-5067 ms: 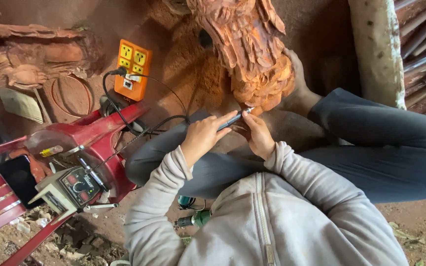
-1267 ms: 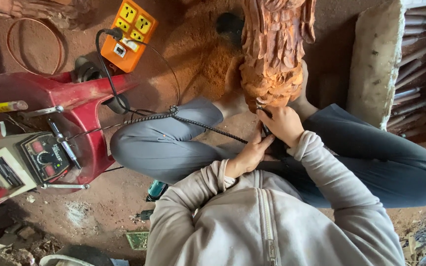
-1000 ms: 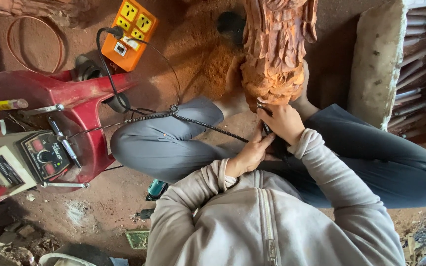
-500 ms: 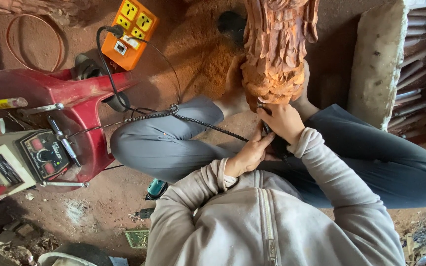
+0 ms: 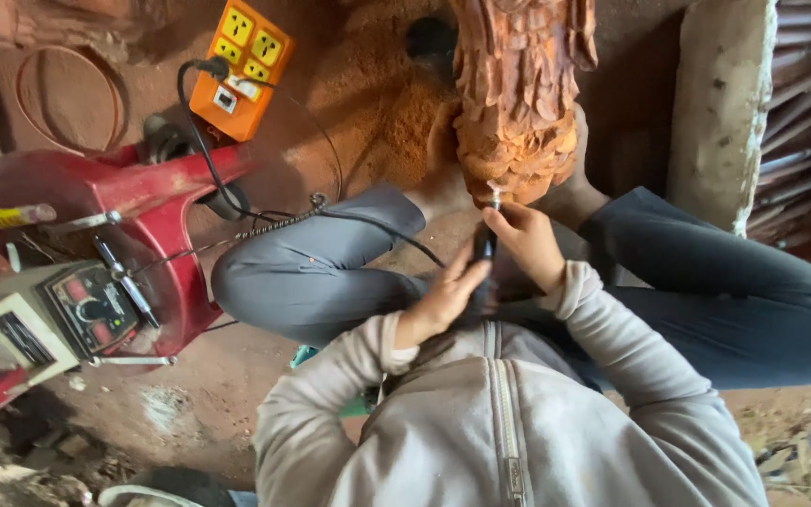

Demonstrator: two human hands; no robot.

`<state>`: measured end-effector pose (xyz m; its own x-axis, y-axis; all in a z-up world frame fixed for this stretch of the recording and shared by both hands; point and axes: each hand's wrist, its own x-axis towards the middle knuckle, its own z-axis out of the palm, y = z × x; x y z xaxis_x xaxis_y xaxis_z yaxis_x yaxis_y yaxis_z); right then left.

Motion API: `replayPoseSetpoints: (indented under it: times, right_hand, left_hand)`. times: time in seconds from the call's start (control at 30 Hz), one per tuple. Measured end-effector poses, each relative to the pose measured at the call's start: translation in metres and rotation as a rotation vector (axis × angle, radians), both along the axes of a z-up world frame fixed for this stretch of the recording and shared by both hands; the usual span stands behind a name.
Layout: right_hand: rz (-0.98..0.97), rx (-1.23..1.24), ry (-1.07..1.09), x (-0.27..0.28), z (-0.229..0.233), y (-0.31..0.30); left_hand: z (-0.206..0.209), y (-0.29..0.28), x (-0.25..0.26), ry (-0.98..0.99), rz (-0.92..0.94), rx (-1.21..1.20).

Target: Using a handheld rotary tool to carve fine details and textures into a wooden statue.

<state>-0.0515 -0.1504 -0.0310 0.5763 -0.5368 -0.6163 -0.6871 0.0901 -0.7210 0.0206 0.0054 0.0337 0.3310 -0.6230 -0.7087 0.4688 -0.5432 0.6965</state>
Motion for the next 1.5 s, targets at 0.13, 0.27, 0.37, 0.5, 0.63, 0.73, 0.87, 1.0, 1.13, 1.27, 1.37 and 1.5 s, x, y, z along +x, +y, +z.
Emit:
replayPoseSetpoints:
  times: [0.13,0.27,0.37,0.5,0.63,0.73,0.87,1.0,1.13,1.27,1.37,1.5]
  right_hand:
    - [-0.335,0.241,-0.135,0.014,0.000,0.040]
    - [-0.741,0.753,-0.443,0.028,-0.002,0.061]
    - [-0.771,0.859,-0.493,0.039,-0.006,0.064]
    - [-0.795,0.960,-0.526,0.044,-0.023,0.066]
    - [-0.816,1.021,-0.548,0.042,-0.027,0.064]
    - [-0.825,1.050,-0.553,0.044,-0.031,0.063]
    - [-0.824,1.045,-0.558,0.044,-0.032,0.062]
    - [-0.846,1.019,-0.572,0.041,-0.037,0.064]
    - [-0.860,1.002,-0.582,0.040,-0.037,0.064]
    - [-0.874,0.982,-0.579,0.039,-0.031,0.065]
    - [-0.861,0.957,-0.587,0.036,-0.028,0.064]
    - [-0.859,0.925,-0.618,0.034,-0.022,0.061]
  left_hand:
    - [-0.010,0.011,0.069,-0.083,-0.263,0.166]
    - [0.035,-0.016,0.139,-0.436,-0.755,0.072]
    - [0.026,-0.028,0.161,-0.598,-0.949,0.106]
    - [0.013,-0.044,0.175,-0.703,-1.082,0.130]
    - [0.015,-0.055,0.176,-0.756,-1.175,0.164]
    - [0.019,-0.060,0.177,-0.774,-1.208,0.185]
    - [0.014,-0.063,0.178,-0.804,-1.249,0.175]
    - [-0.003,-0.058,0.178,-0.804,-1.258,0.137]
    - [-0.005,-0.058,0.179,-0.809,-1.258,0.119]
    - [-0.006,-0.056,0.176,-0.814,-1.241,0.101]
    - [-0.009,-0.054,0.172,-0.833,-1.236,0.069]
    - [-0.001,-0.053,0.165,-0.851,-1.199,0.038]
